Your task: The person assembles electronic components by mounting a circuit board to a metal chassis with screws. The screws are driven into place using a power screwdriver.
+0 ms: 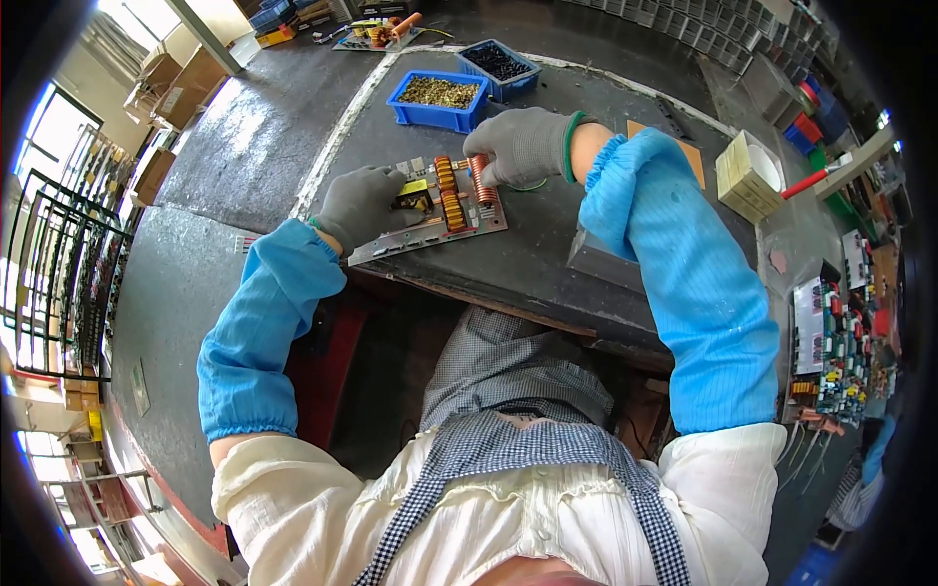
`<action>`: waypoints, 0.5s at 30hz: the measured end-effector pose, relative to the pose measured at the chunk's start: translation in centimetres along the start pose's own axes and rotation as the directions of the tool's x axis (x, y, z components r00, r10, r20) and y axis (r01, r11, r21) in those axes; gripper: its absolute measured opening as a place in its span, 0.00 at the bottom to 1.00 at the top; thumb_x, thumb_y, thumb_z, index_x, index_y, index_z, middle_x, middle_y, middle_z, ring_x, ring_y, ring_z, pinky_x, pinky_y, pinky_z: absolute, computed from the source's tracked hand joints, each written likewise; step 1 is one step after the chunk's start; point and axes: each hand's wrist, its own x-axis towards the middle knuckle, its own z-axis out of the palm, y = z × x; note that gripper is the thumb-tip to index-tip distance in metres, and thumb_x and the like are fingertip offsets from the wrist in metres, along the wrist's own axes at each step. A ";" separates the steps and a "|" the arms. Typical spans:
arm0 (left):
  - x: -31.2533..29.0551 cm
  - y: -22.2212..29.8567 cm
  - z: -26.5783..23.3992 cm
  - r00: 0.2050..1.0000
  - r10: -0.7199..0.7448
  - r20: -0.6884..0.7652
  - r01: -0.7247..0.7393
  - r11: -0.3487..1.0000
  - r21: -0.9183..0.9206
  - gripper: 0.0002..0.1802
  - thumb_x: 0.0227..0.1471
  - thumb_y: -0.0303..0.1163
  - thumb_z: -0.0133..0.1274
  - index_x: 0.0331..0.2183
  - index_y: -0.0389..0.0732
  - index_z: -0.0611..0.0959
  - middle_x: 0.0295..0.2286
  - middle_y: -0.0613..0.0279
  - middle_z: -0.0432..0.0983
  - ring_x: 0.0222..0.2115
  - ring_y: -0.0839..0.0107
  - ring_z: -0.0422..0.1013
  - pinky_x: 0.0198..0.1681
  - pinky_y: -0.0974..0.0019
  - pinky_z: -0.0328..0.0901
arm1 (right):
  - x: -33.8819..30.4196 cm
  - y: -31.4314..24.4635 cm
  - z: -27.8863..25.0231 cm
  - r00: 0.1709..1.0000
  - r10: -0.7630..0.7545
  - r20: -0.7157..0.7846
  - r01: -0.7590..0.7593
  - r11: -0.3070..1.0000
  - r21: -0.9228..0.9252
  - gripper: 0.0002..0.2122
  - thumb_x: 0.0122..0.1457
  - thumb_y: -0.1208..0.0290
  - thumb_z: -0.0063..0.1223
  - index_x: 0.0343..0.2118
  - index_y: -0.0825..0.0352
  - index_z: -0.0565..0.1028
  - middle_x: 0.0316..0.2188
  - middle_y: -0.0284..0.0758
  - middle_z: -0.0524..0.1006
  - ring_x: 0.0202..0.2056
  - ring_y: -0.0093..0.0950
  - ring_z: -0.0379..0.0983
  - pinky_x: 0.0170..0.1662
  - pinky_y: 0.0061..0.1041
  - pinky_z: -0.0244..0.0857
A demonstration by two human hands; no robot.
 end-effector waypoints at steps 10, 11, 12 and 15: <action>0.2 1.2 -0.6 0.999 -0.042 0.016 0.043 0.998 -0.052 0.25 0.47 0.52 0.64 0.39 0.42 0.82 0.38 0.54 0.79 0.40 0.53 0.76 0.43 0.53 0.70 | -2.3 0.5 0.3 0.989 -0.021 -0.144 0.008 0.996 -0.092 0.19 0.57 0.63 0.60 0.51 0.60 0.77 0.42 0.39 0.81 0.47 0.40 0.78 0.48 0.38 0.71; 0.0 1.3 -0.6 0.999 -0.035 0.008 0.035 0.998 -0.048 0.25 0.47 0.52 0.64 0.39 0.42 0.82 0.38 0.54 0.79 0.40 0.53 0.76 0.43 0.53 0.70 | -3.1 0.4 0.3 0.983 -0.015 -0.182 -0.002 0.996 -0.090 0.20 0.56 0.64 0.62 0.52 0.60 0.76 0.43 0.40 0.80 0.48 0.40 0.77 0.48 0.39 0.71; -0.3 1.3 -0.4 0.997 -0.077 0.007 0.077 0.995 -0.068 0.25 0.47 0.52 0.64 0.39 0.42 0.82 0.37 0.54 0.79 0.40 0.52 0.76 0.43 0.53 0.70 | -3.8 0.2 0.2 0.976 -0.009 -0.220 -0.011 0.996 -0.088 0.21 0.55 0.66 0.63 0.53 0.61 0.75 0.45 0.40 0.80 0.48 0.40 0.77 0.49 0.39 0.71; -2.5 1.0 0.6 0.984 -0.164 -0.071 0.153 0.978 -0.142 0.25 0.47 0.51 0.64 0.39 0.41 0.82 0.37 0.53 0.79 0.40 0.51 0.76 0.42 0.52 0.69 | -4.8 -0.4 -0.3 0.969 -0.081 -0.233 0.035 0.981 -0.192 0.38 0.50 0.66 0.68 0.65 0.61 0.63 0.58 0.41 0.71 0.56 0.40 0.70 0.58 0.37 0.67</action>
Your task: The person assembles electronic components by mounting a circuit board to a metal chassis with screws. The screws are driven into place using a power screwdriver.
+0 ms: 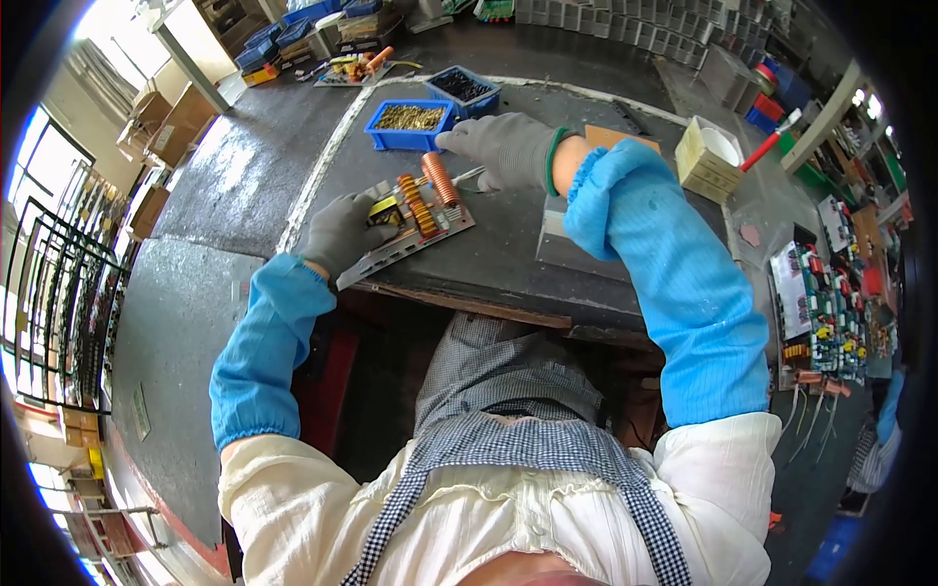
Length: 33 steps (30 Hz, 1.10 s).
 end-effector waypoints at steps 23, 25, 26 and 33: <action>-5.5 -0.9 -19.2 0.902 0.298 -0.312 -0.354 0.098 -0.930 0.29 0.61 0.37 0.52 0.58 0.32 0.71 0.53 0.47 0.73 0.51 0.60 0.72 0.54 0.56 0.69 | -14.0 -7.8 -14.7 0.250 -0.311 -0.917 0.385 0.901 -0.201 0.28 0.43 0.55 0.75 0.49 0.55 0.76 0.39 0.30 0.80 0.39 0.31 0.80 0.43 0.30 0.75; -4.1 2.3 -17.6 0.747 0.230 -0.624 -0.533 -0.355 -0.768 0.35 0.68 0.52 0.38 0.61 0.30 0.67 0.55 0.43 0.71 0.53 0.54 0.71 0.58 0.49 0.65 | -18.2 -7.9 -14.4 0.575 0.188 -0.796 0.436 0.753 0.492 0.16 0.58 0.60 0.63 0.43 0.64 0.78 0.33 0.33 0.77 0.32 0.31 0.72 0.38 0.38 0.67; -2.3 4.0 -17.4 0.797 0.287 -0.532 -0.355 -0.490 -0.796 0.40 0.66 0.58 0.37 0.60 0.30 0.68 0.54 0.43 0.72 0.52 0.54 0.72 0.57 0.50 0.66 | -20.7 -6.1 -13.8 0.678 0.219 -0.702 0.312 0.779 0.544 0.21 0.60 0.64 0.61 0.53 0.67 0.72 0.28 0.32 0.78 0.26 0.26 0.72 0.28 0.30 0.68; 3.8 17.7 -10.0 0.785 0.544 -0.296 0.084 -0.566 -0.820 0.37 0.63 0.52 0.48 0.57 0.26 0.70 0.53 0.44 0.74 0.51 0.57 0.73 0.57 0.57 0.66 | -30.3 -5.3 -8.6 0.612 0.781 -0.128 -0.164 0.283 0.945 0.24 0.58 0.46 0.58 0.49 0.61 0.76 0.35 0.29 0.79 0.33 0.23 0.77 0.34 0.25 0.75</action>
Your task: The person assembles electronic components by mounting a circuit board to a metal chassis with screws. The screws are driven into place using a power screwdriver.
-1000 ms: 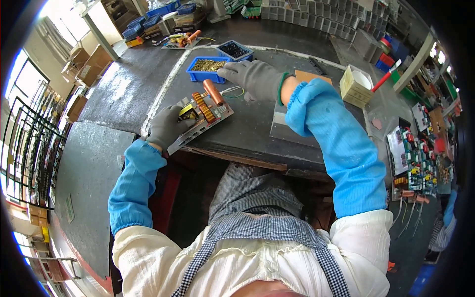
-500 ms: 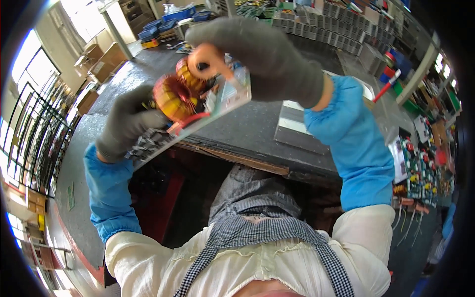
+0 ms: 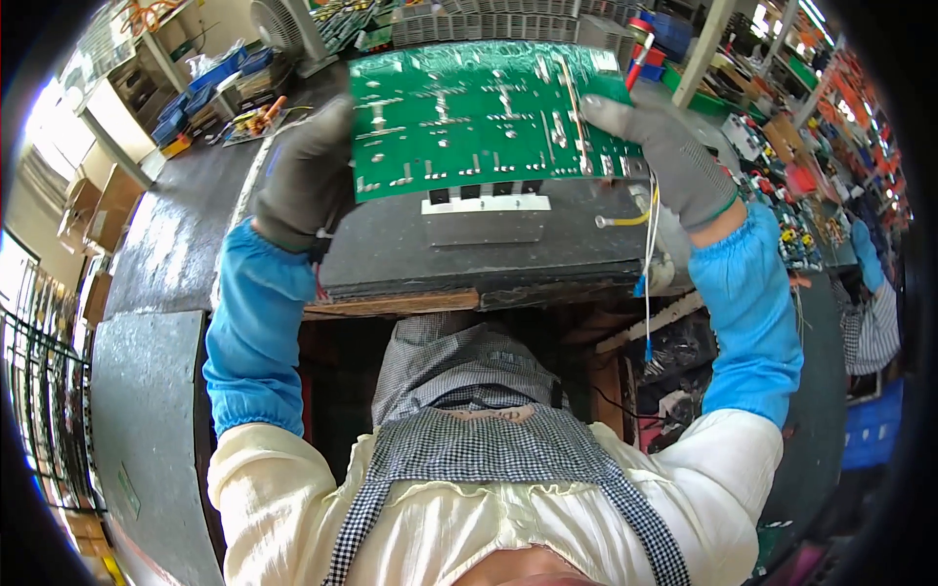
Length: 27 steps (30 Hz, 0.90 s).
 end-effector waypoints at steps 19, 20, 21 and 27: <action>9.1 -8.9 -6.7 0.633 -0.708 -0.314 0.767 0.517 0.379 0.23 0.64 0.47 0.50 0.41 0.33 0.82 0.27 0.57 0.82 0.21 0.76 0.77 0.22 0.76 0.73 | 1.9 15.1 -3.3 0.920 0.383 0.080 -0.340 0.681 0.648 0.17 0.66 0.56 0.50 0.46 0.67 0.75 0.33 0.37 0.80 0.29 0.27 0.79 0.29 0.25 0.77; 9.4 -8.7 -6.9 0.599 -0.734 -0.320 0.790 0.476 0.387 0.24 0.63 0.48 0.50 0.41 0.33 0.82 0.27 0.57 0.82 0.21 0.75 0.76 0.22 0.75 0.72 | 2.1 15.4 -3.3 0.918 0.388 0.083 -0.345 0.677 0.650 0.17 0.66 0.56 0.50 0.46 0.67 0.75 0.33 0.37 0.80 0.29 0.27 0.79 0.29 0.25 0.77; 9.6 -8.5 -7.0 0.564 -0.759 -0.325 0.810 0.433 0.395 0.25 0.63 0.50 0.50 0.41 0.33 0.81 0.27 0.57 0.82 0.21 0.75 0.76 0.22 0.74 0.72 | 2.3 15.7 -3.4 0.921 0.374 0.108 -0.350 0.674 0.651 0.18 0.66 0.56 0.50 0.47 0.67 0.75 0.33 0.37 0.80 0.29 0.26 0.79 0.29 0.24 0.77; 9.8 -7.1 -6.0 0.428 -0.704 -0.566 0.815 0.029 0.579 0.31 0.60 0.57 0.53 0.33 0.33 0.84 0.23 0.56 0.79 0.22 0.73 0.76 0.23 0.72 0.71 | 2.3 17.4 -3.5 0.901 0.415 0.127 -0.394 0.659 0.641 0.18 0.65 0.56 0.52 0.47 0.67 0.76 0.33 0.38 0.80 0.29 0.29 0.79 0.29 0.27 0.76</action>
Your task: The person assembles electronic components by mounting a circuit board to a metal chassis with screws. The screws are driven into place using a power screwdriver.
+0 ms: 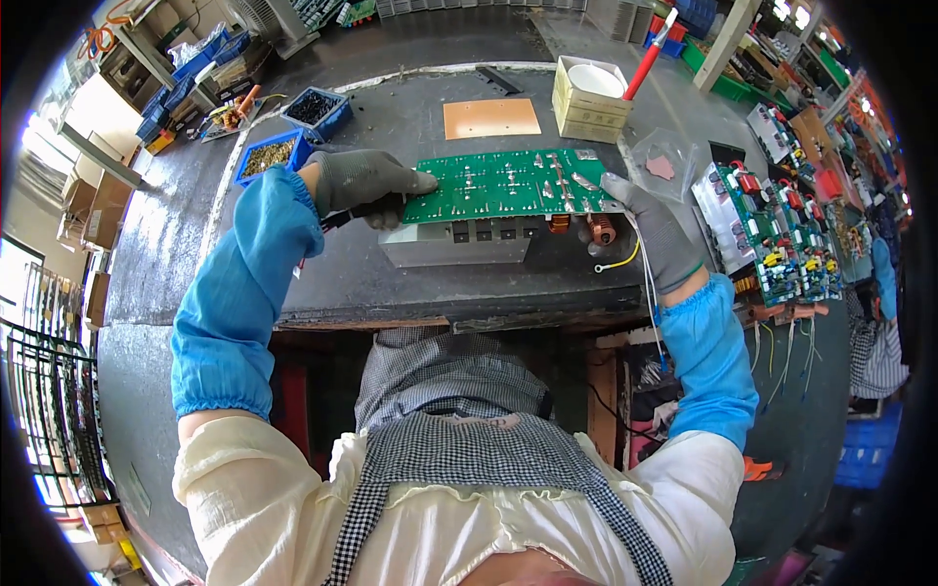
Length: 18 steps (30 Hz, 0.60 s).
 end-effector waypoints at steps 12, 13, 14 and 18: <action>-2.7 -4.0 6.8 0.275 0.781 -0.560 -0.132 0.608 0.783 0.13 0.52 0.31 0.60 0.42 0.43 0.83 0.36 0.55 0.80 0.36 0.54 0.77 0.37 0.56 0.70 | 1.1 6.3 -1.0 0.974 -0.213 0.079 0.194 0.961 0.199 0.32 0.65 0.45 0.49 0.60 0.69 0.68 0.39 0.37 0.80 0.36 0.27 0.77 0.45 0.41 0.75; -2.9 -4.4 7.5 0.279 0.777 -0.565 -0.135 0.614 0.778 0.13 0.52 0.31 0.60 0.42 0.43 0.83 0.36 0.55 0.80 0.36 0.54 0.77 0.37 0.56 0.70 | 1.2 6.6 -1.2 0.976 -0.205 0.079 0.187 0.963 0.195 0.32 0.65 0.45 0.49 0.60 0.69 0.68 0.39 0.37 0.80 0.36 0.27 0.77 0.45 0.41 0.75; -3.0 -4.9 8.1 0.310 0.765 -0.565 -0.198 0.633 0.748 0.13 0.52 0.29 0.59 0.43 0.43 0.83 0.37 0.56 0.80 0.38 0.54 0.76 0.38 0.57 0.70 | 1.4 7.2 -1.4 0.961 -0.256 0.104 0.229 0.949 0.216 0.33 0.64 0.45 0.51 0.61 0.69 0.67 0.40 0.36 0.80 0.37 0.27 0.77 0.47 0.41 0.74; -4.1 -5.7 9.8 0.364 0.756 -0.544 -0.260 0.643 0.721 0.19 0.49 0.21 0.55 0.44 0.44 0.83 0.40 0.59 0.80 0.42 0.56 0.75 0.43 0.58 0.72 | 1.0 7.8 -1.5 0.948 -0.311 0.070 0.299 0.944 0.142 0.34 0.61 0.52 0.57 0.64 0.71 0.63 0.47 0.41 0.77 0.42 0.29 0.76 0.49 0.38 0.75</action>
